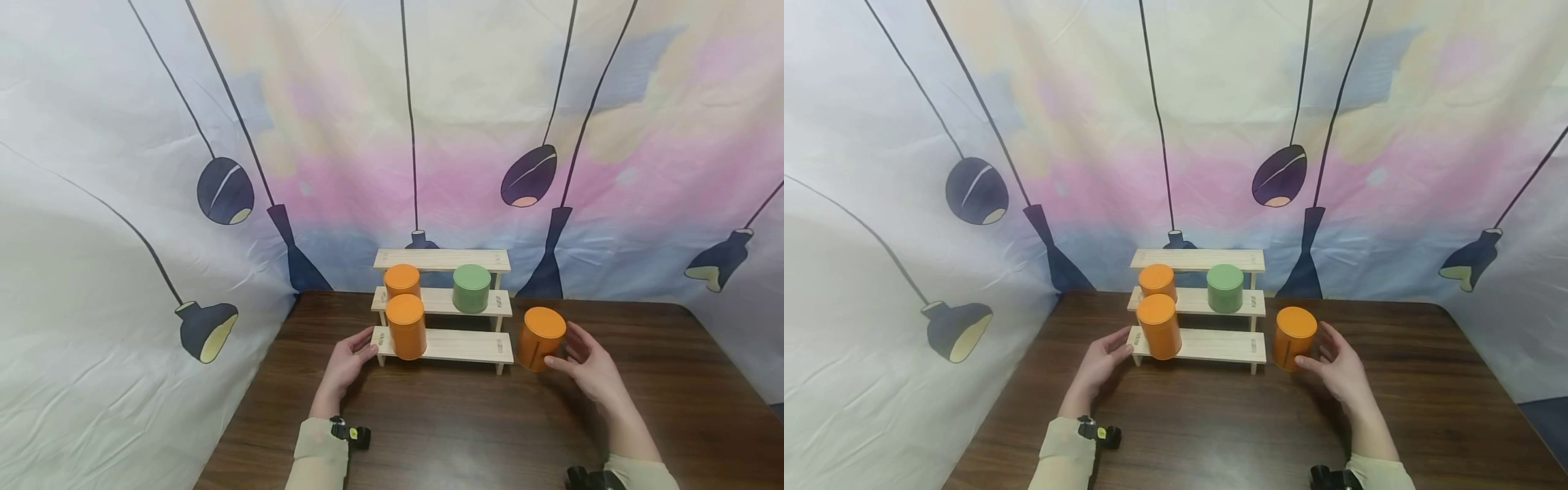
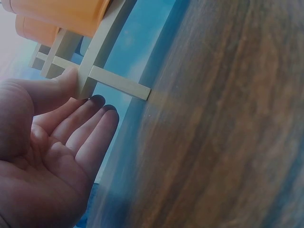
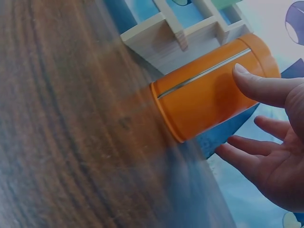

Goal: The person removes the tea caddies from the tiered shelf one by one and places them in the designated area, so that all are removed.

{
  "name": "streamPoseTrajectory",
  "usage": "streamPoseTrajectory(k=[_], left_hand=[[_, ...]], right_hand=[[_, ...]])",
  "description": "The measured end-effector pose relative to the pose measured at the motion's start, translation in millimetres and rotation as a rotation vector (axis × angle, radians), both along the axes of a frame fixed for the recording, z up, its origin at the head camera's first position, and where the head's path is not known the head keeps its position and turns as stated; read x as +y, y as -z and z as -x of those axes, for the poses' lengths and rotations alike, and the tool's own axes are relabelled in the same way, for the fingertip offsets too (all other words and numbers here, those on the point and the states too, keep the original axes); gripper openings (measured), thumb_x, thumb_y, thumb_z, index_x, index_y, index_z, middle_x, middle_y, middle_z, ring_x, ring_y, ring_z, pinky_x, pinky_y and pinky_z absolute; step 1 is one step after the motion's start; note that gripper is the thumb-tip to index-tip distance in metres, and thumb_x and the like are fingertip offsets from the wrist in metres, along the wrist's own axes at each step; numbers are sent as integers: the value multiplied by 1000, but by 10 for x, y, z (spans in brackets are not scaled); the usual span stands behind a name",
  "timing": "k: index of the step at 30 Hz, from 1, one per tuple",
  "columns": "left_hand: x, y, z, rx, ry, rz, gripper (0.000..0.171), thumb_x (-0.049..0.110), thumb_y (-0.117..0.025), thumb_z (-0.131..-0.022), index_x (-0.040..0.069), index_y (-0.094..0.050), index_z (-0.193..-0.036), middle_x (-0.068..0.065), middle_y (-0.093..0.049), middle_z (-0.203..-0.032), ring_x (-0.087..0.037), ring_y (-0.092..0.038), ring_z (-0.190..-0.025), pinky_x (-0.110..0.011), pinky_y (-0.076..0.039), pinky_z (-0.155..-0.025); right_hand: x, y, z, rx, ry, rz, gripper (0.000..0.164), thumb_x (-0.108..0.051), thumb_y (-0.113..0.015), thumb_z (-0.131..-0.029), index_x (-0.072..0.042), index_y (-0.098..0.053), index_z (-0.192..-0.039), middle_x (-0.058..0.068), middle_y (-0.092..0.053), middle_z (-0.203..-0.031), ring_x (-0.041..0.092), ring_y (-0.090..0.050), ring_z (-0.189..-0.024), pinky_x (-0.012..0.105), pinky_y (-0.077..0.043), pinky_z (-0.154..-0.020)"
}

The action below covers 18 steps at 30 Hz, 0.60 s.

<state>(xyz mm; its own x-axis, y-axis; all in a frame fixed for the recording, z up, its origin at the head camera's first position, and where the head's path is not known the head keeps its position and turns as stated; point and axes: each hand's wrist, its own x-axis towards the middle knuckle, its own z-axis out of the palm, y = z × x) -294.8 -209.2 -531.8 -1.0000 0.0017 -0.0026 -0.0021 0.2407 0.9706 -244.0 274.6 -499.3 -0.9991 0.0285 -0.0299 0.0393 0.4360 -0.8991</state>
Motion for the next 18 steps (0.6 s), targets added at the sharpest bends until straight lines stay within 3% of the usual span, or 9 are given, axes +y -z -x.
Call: streamPoseTrajectory(k=[10, 18], left_hand=[[21, -10, -13, 3, 1, 10, 51, 12, -70, -104, 4, -59, -153, -19, -57, -155, -36, -57, -141, -50, -48, -115], [16, -13, -5, 7, 5, 15, 56, 11, -69, -104, 3, -53, -157, -15, -54, -158, -34, -55, -143, -50, -46, -116]], right_hand=[[-14, -131, -69, 37, 22, 14, 110, -30, -86, -95, -3, -11, -171, 35, -23, -170, 56, -34, -151, 62, -36, -116], [-44, -244, -101, 59, 87, -13, 107, -36, -84, -96, -3, -15, -171, 34, -23, -170, 55, -31, -152, 59, -35, -115]])
